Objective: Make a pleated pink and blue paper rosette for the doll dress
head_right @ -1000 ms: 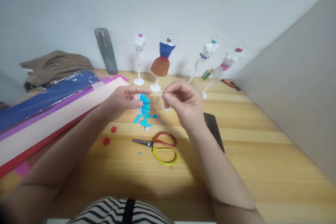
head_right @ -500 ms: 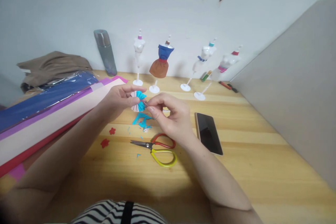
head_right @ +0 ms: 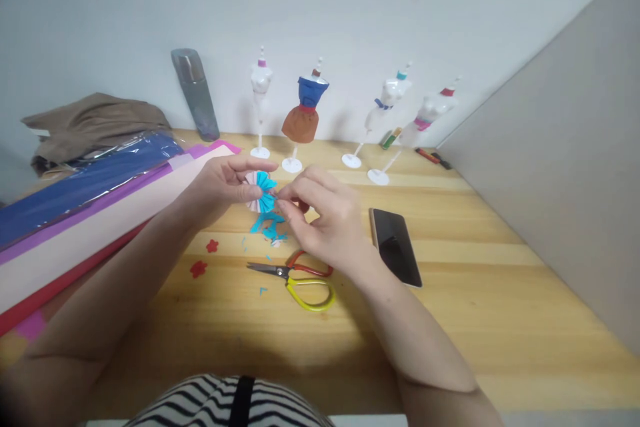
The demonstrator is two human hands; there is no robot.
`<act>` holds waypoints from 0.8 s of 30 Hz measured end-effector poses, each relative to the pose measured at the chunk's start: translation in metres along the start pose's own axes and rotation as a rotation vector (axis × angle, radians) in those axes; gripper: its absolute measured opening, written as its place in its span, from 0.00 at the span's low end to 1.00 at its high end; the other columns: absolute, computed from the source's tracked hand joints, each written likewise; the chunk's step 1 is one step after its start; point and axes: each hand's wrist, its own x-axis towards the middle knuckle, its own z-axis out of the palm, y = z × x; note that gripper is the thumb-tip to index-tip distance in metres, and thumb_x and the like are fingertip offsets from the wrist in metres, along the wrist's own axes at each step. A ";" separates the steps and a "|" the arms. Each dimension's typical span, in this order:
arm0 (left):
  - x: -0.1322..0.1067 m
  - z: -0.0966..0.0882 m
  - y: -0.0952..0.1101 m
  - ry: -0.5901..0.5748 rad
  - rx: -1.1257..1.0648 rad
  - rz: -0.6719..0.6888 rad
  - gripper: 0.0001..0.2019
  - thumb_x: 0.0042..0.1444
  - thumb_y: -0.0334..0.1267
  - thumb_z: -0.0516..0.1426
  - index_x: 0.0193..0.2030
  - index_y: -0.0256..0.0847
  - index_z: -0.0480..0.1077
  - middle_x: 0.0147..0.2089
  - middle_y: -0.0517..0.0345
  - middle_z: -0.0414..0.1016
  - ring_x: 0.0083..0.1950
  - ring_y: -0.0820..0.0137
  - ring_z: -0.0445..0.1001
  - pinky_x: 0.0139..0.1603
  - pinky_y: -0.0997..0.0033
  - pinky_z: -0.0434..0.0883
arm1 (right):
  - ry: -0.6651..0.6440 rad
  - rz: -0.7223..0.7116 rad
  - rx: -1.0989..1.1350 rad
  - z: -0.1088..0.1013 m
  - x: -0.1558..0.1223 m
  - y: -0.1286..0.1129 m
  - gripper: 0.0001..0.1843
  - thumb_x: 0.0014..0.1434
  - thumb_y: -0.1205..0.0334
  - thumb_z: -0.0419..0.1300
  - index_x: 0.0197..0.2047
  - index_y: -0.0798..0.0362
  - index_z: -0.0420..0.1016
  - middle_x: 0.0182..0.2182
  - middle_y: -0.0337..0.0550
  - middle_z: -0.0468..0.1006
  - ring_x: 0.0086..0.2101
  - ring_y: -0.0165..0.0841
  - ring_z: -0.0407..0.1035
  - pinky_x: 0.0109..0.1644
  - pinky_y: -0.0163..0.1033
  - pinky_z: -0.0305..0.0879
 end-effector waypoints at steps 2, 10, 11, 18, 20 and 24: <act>0.000 0.001 0.002 -0.004 -0.001 -0.004 0.27 0.43 0.43 0.75 0.52 0.39 0.82 0.36 0.55 0.84 0.37 0.68 0.81 0.42 0.66 0.79 | -0.058 0.003 0.025 -0.001 0.001 -0.001 0.11 0.63 0.69 0.63 0.30 0.46 0.74 0.25 0.38 0.75 0.26 0.31 0.68 0.30 0.41 0.65; -0.002 0.000 0.001 0.032 0.001 0.005 0.26 0.41 0.41 0.76 0.49 0.39 0.83 0.31 0.60 0.80 0.32 0.73 0.76 0.38 0.71 0.77 | -0.032 0.291 0.332 -0.001 0.000 0.007 0.09 0.57 0.65 0.66 0.26 0.49 0.74 0.21 0.33 0.71 0.22 0.27 0.63 0.26 0.37 0.60; -0.002 0.000 0.001 0.031 0.003 0.006 0.26 0.41 0.41 0.76 0.49 0.39 0.83 0.31 0.60 0.79 0.32 0.73 0.75 0.37 0.71 0.76 | 0.002 0.308 0.339 0.000 0.000 0.007 0.09 0.57 0.66 0.65 0.26 0.49 0.74 0.20 0.33 0.71 0.22 0.27 0.62 0.25 0.36 0.59; -0.002 0.002 0.002 0.008 0.049 0.018 0.25 0.43 0.40 0.74 0.51 0.40 0.83 0.34 0.59 0.81 0.34 0.72 0.76 0.38 0.70 0.77 | 0.003 0.226 0.185 0.006 0.001 -0.002 0.11 0.57 0.67 0.64 0.24 0.50 0.71 0.19 0.33 0.70 0.20 0.25 0.59 0.23 0.35 0.57; -0.002 0.002 0.002 0.007 0.045 0.018 0.26 0.43 0.40 0.74 0.52 0.40 0.82 0.34 0.59 0.82 0.33 0.72 0.76 0.37 0.70 0.76 | -0.003 0.197 0.151 0.007 0.001 -0.004 0.12 0.57 0.69 0.63 0.23 0.50 0.69 0.19 0.33 0.69 0.20 0.25 0.59 0.23 0.34 0.57; -0.001 0.003 0.001 0.032 0.003 0.015 0.27 0.42 0.41 0.75 0.52 0.39 0.82 0.35 0.58 0.83 0.33 0.72 0.77 0.39 0.70 0.77 | -0.026 0.179 0.120 0.007 -0.001 -0.004 0.11 0.56 0.72 0.62 0.24 0.50 0.70 0.20 0.33 0.70 0.22 0.26 0.61 0.24 0.34 0.59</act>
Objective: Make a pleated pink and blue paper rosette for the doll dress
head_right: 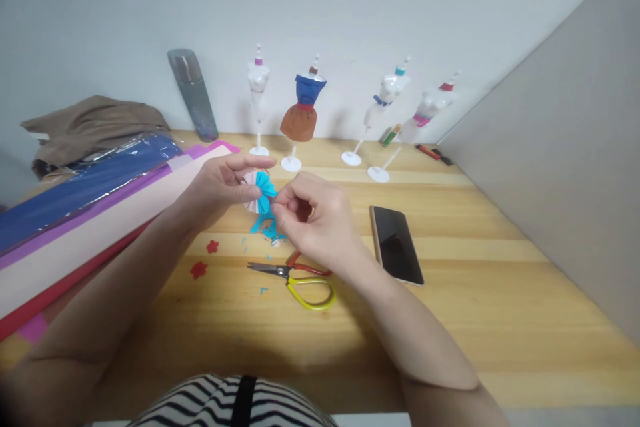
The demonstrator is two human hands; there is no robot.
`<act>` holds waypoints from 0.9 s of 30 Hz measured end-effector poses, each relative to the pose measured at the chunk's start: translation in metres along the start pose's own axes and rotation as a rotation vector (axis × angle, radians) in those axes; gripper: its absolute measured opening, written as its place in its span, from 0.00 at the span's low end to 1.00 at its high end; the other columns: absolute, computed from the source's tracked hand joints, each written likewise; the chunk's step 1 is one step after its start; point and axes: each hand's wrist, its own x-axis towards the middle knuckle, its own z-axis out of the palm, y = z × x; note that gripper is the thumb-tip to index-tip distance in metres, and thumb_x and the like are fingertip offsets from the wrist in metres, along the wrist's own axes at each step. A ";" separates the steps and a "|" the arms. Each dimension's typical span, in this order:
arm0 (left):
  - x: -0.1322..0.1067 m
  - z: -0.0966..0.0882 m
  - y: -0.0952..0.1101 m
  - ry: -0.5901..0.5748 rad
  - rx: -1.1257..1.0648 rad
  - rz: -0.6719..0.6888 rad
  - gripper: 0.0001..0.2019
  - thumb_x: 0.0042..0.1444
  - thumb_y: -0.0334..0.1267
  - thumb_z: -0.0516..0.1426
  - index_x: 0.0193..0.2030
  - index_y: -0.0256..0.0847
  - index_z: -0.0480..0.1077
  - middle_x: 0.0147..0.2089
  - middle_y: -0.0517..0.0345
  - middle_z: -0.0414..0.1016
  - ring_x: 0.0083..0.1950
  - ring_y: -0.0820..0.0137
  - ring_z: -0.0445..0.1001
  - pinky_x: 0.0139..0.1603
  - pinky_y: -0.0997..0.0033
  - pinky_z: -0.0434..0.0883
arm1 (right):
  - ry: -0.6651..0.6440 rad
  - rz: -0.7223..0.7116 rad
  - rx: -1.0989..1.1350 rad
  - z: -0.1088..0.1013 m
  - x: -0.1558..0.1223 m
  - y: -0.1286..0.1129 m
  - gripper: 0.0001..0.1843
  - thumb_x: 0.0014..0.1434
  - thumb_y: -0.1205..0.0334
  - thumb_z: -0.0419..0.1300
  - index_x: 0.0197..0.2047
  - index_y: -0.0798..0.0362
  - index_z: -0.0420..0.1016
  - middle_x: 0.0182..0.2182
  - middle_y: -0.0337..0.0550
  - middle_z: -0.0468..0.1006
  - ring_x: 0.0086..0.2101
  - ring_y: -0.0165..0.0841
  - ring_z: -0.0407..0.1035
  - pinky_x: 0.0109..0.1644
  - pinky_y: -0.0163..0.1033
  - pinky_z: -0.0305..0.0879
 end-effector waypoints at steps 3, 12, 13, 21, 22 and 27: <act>0.001 -0.001 -0.003 0.012 -0.032 0.015 0.28 0.42 0.42 0.76 0.52 0.38 0.82 0.36 0.57 0.83 0.34 0.72 0.78 0.40 0.69 0.78 | -0.016 -0.002 0.005 0.000 -0.001 0.000 0.11 0.56 0.72 0.62 0.25 0.50 0.71 0.20 0.33 0.70 0.22 0.26 0.62 0.24 0.34 0.59; 0.001 -0.004 -0.004 0.036 -0.025 0.017 0.29 0.43 0.43 0.75 0.53 0.36 0.81 0.39 0.53 0.85 0.37 0.67 0.81 0.43 0.64 0.80 | -0.015 0.082 0.093 -0.010 0.002 0.000 0.11 0.56 0.70 0.64 0.25 0.49 0.71 0.20 0.34 0.71 0.22 0.27 0.62 0.24 0.35 0.59; 0.001 -0.003 -0.004 0.037 -0.033 0.010 0.29 0.42 0.42 0.76 0.53 0.37 0.81 0.39 0.54 0.85 0.37 0.68 0.81 0.43 0.65 0.80 | -0.032 0.079 0.126 -0.011 0.003 0.001 0.10 0.57 0.69 0.64 0.25 0.49 0.72 0.21 0.34 0.72 0.23 0.28 0.63 0.24 0.36 0.60; 0.002 -0.001 -0.005 0.046 -0.052 0.001 0.29 0.42 0.43 0.75 0.52 0.37 0.81 0.36 0.55 0.84 0.36 0.68 0.81 0.43 0.67 0.80 | -0.065 0.016 0.230 -0.011 0.001 0.002 0.10 0.59 0.68 0.65 0.28 0.47 0.73 0.30 0.40 0.82 0.35 0.36 0.77 0.33 0.41 0.70; 0.002 -0.002 -0.006 0.044 -0.050 0.000 0.29 0.43 0.44 0.75 0.53 0.36 0.81 0.36 0.55 0.84 0.38 0.67 0.82 0.44 0.66 0.80 | -0.064 0.026 0.225 -0.010 0.000 0.002 0.10 0.59 0.68 0.65 0.28 0.47 0.73 0.30 0.40 0.82 0.35 0.36 0.77 0.33 0.41 0.70; 0.001 0.000 -0.010 0.034 -0.089 -0.002 0.25 0.48 0.43 0.72 0.54 0.37 0.80 0.37 0.54 0.85 0.39 0.67 0.82 0.45 0.66 0.79 | -0.087 0.050 0.235 -0.004 -0.002 0.002 0.09 0.59 0.68 0.64 0.28 0.48 0.73 0.28 0.38 0.81 0.30 0.33 0.74 0.33 0.40 0.70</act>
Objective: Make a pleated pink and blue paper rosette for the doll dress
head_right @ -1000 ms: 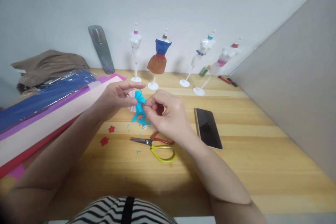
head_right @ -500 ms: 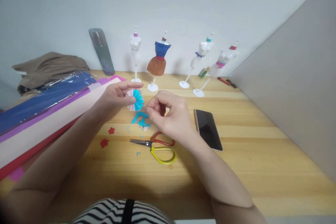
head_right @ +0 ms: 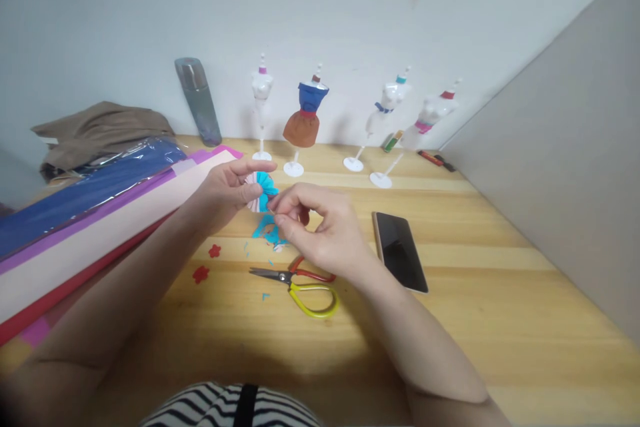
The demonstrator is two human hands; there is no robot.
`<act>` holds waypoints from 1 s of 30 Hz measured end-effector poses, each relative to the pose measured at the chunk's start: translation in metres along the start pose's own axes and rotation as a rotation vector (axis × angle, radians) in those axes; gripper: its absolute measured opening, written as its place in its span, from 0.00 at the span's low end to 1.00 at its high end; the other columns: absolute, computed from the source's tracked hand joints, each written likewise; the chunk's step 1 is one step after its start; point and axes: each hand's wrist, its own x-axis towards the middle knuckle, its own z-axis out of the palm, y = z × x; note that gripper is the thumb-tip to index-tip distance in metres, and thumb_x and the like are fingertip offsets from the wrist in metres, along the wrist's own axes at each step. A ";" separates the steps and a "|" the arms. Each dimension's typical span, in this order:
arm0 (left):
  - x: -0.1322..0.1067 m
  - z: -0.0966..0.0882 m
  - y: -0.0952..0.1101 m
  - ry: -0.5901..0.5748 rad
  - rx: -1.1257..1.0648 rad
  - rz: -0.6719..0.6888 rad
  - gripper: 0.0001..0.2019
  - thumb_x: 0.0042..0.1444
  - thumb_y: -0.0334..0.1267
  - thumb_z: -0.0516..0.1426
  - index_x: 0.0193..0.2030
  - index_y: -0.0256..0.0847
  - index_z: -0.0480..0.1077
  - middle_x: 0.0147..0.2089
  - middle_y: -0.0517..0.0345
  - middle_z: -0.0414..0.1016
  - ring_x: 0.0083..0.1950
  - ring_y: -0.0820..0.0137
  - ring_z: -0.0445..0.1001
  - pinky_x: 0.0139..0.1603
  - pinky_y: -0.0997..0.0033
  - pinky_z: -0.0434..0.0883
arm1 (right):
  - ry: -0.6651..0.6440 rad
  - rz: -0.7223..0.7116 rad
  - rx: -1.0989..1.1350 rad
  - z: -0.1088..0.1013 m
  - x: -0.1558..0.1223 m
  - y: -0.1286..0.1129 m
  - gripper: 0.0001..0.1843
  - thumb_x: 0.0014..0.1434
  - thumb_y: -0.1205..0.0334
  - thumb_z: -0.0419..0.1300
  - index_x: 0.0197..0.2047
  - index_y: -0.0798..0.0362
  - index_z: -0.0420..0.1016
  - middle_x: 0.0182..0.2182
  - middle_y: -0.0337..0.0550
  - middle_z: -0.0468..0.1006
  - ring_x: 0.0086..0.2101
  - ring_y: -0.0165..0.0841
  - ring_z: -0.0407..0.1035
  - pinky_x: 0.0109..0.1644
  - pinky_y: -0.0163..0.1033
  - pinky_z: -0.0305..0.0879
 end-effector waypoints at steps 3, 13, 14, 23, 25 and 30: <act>0.000 0.002 -0.002 -0.013 -0.069 -0.005 0.24 0.47 0.40 0.72 0.52 0.38 0.81 0.37 0.54 0.85 0.37 0.69 0.82 0.43 0.68 0.79 | 0.002 0.029 0.009 0.004 0.001 0.001 0.09 0.58 0.68 0.64 0.27 0.49 0.73 0.23 0.36 0.78 0.25 0.31 0.71 0.29 0.37 0.67; 0.000 0.009 -0.005 0.017 -0.122 -0.007 0.23 0.42 0.39 0.75 0.47 0.37 0.82 0.35 0.56 0.85 0.33 0.72 0.80 0.37 0.71 0.77 | 0.161 0.205 -0.072 0.013 0.002 -0.001 0.09 0.54 0.62 0.62 0.23 0.50 0.71 0.18 0.33 0.70 0.18 0.25 0.58 0.21 0.33 0.56; 0.000 0.009 -0.005 0.023 -0.128 -0.005 0.23 0.41 0.39 0.76 0.46 0.37 0.82 0.34 0.57 0.85 0.32 0.72 0.80 0.36 0.72 0.77 | 0.148 0.207 -0.072 0.012 0.002 -0.002 0.09 0.54 0.62 0.62 0.23 0.49 0.70 0.18 0.33 0.70 0.18 0.25 0.59 0.21 0.33 0.56; 0.000 0.007 -0.007 0.037 -0.090 0.009 0.24 0.43 0.41 0.76 0.48 0.37 0.82 0.37 0.55 0.86 0.34 0.70 0.81 0.36 0.71 0.77 | 0.071 0.290 0.013 0.009 0.005 -0.001 0.10 0.52 0.61 0.63 0.22 0.49 0.69 0.18 0.34 0.69 0.19 0.25 0.57 0.22 0.34 0.54; 0.000 0.007 -0.007 0.038 -0.070 0.018 0.25 0.42 0.41 0.76 0.47 0.37 0.82 0.36 0.55 0.86 0.33 0.69 0.81 0.36 0.71 0.77 | 0.063 0.317 0.050 0.006 0.006 0.001 0.12 0.53 0.58 0.65 0.23 0.49 0.70 0.17 0.33 0.67 0.19 0.25 0.56 0.22 0.35 0.53; 0.000 0.003 -0.003 0.022 -0.124 0.012 0.24 0.44 0.44 0.76 0.47 0.37 0.81 0.35 0.57 0.84 0.34 0.71 0.81 0.39 0.71 0.77 | 0.068 0.313 0.026 -0.001 0.006 0.003 0.14 0.55 0.56 0.68 0.23 0.49 0.71 0.16 0.32 0.63 0.18 0.25 0.54 0.22 0.36 0.52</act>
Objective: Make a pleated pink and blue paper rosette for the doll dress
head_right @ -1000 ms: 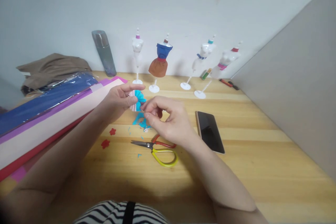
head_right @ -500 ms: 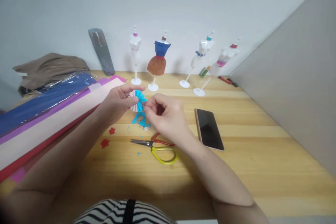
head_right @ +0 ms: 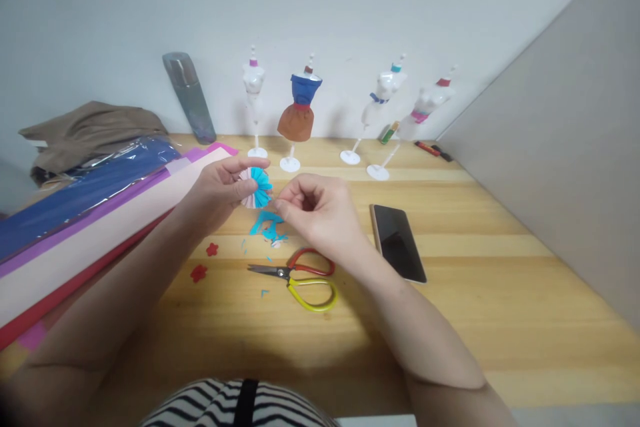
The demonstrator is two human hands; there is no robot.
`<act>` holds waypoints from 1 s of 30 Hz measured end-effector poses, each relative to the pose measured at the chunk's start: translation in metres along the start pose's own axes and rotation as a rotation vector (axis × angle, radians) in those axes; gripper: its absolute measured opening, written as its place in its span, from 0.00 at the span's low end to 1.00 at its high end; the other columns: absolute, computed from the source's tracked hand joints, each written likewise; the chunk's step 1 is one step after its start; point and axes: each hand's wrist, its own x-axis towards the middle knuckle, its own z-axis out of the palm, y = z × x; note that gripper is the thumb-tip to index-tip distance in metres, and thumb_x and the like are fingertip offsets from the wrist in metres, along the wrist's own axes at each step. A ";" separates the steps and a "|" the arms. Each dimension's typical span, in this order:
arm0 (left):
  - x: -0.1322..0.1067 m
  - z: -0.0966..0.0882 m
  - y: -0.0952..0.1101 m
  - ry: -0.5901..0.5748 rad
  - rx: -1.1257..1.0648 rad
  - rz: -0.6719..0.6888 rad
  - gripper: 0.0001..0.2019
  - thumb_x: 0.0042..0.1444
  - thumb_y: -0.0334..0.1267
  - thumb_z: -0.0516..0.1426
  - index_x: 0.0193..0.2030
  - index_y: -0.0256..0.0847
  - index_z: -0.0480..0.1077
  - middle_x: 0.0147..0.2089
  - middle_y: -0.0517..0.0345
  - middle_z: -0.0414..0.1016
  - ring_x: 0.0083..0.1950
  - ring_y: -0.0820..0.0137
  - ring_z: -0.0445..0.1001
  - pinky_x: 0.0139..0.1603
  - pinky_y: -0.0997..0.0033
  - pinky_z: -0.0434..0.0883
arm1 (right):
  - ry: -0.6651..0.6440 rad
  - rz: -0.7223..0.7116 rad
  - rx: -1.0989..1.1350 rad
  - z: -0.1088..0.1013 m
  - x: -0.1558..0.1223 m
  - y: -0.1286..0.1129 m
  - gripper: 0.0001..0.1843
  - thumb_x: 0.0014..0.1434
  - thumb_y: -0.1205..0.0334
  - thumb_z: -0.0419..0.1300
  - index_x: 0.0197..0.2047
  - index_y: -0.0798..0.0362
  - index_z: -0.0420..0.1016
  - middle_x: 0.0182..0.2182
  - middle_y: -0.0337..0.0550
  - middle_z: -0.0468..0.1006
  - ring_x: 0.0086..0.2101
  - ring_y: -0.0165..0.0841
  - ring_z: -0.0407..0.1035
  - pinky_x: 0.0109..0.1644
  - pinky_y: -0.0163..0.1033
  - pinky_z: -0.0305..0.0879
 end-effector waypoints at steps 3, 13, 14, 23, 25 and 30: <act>0.000 -0.005 0.005 -0.038 -0.094 -0.001 0.23 0.45 0.47 0.76 0.46 0.38 0.81 0.33 0.58 0.82 0.35 0.71 0.81 0.40 0.72 0.77 | 0.054 -0.055 -0.095 0.000 -0.001 0.000 0.12 0.54 0.62 0.65 0.22 0.50 0.70 0.16 0.32 0.65 0.19 0.24 0.54 0.22 0.35 0.52; 0.001 -0.005 0.005 -0.011 0.022 0.007 0.23 0.40 0.39 0.77 0.44 0.39 0.82 0.34 0.59 0.83 0.33 0.72 0.79 0.39 0.71 0.76 | 0.155 -0.136 -0.190 0.005 -0.005 -0.003 0.10 0.55 0.67 0.64 0.23 0.50 0.71 0.18 0.34 0.70 0.19 0.25 0.57 0.24 0.36 0.56; 0.001 -0.004 0.004 -0.012 0.030 0.007 0.23 0.40 0.39 0.77 0.44 0.39 0.83 0.34 0.59 0.83 0.32 0.72 0.79 0.38 0.71 0.76 | 0.152 -0.101 -0.144 0.005 -0.004 -0.002 0.10 0.54 0.66 0.64 0.23 0.50 0.71 0.18 0.34 0.70 0.19 0.25 0.57 0.23 0.36 0.55; 0.002 -0.004 -0.001 -0.020 0.029 -0.013 0.27 0.41 0.40 0.77 0.50 0.38 0.81 0.36 0.56 0.84 0.34 0.69 0.79 0.40 0.67 0.77 | 0.094 0.102 0.157 0.015 0.004 0.010 0.12 0.48 0.54 0.69 0.21 0.49 0.74 0.19 0.36 0.75 0.20 0.27 0.61 0.24 0.35 0.59; 0.001 -0.002 -0.001 -0.007 0.002 -0.016 0.26 0.41 0.39 0.77 0.49 0.39 0.81 0.36 0.57 0.84 0.34 0.71 0.79 0.40 0.69 0.76 | 0.061 0.126 0.154 0.015 0.003 0.007 0.10 0.47 0.56 0.70 0.22 0.49 0.75 0.19 0.36 0.75 0.21 0.27 0.62 0.25 0.35 0.60; 0.001 0.003 -0.004 0.035 -0.044 -0.012 0.24 0.41 0.38 0.76 0.46 0.39 0.81 0.34 0.59 0.83 0.35 0.71 0.79 0.41 0.69 0.76 | 0.104 0.068 0.132 0.018 0.000 0.005 0.08 0.47 0.58 0.67 0.22 0.50 0.74 0.18 0.35 0.73 0.19 0.26 0.60 0.23 0.34 0.57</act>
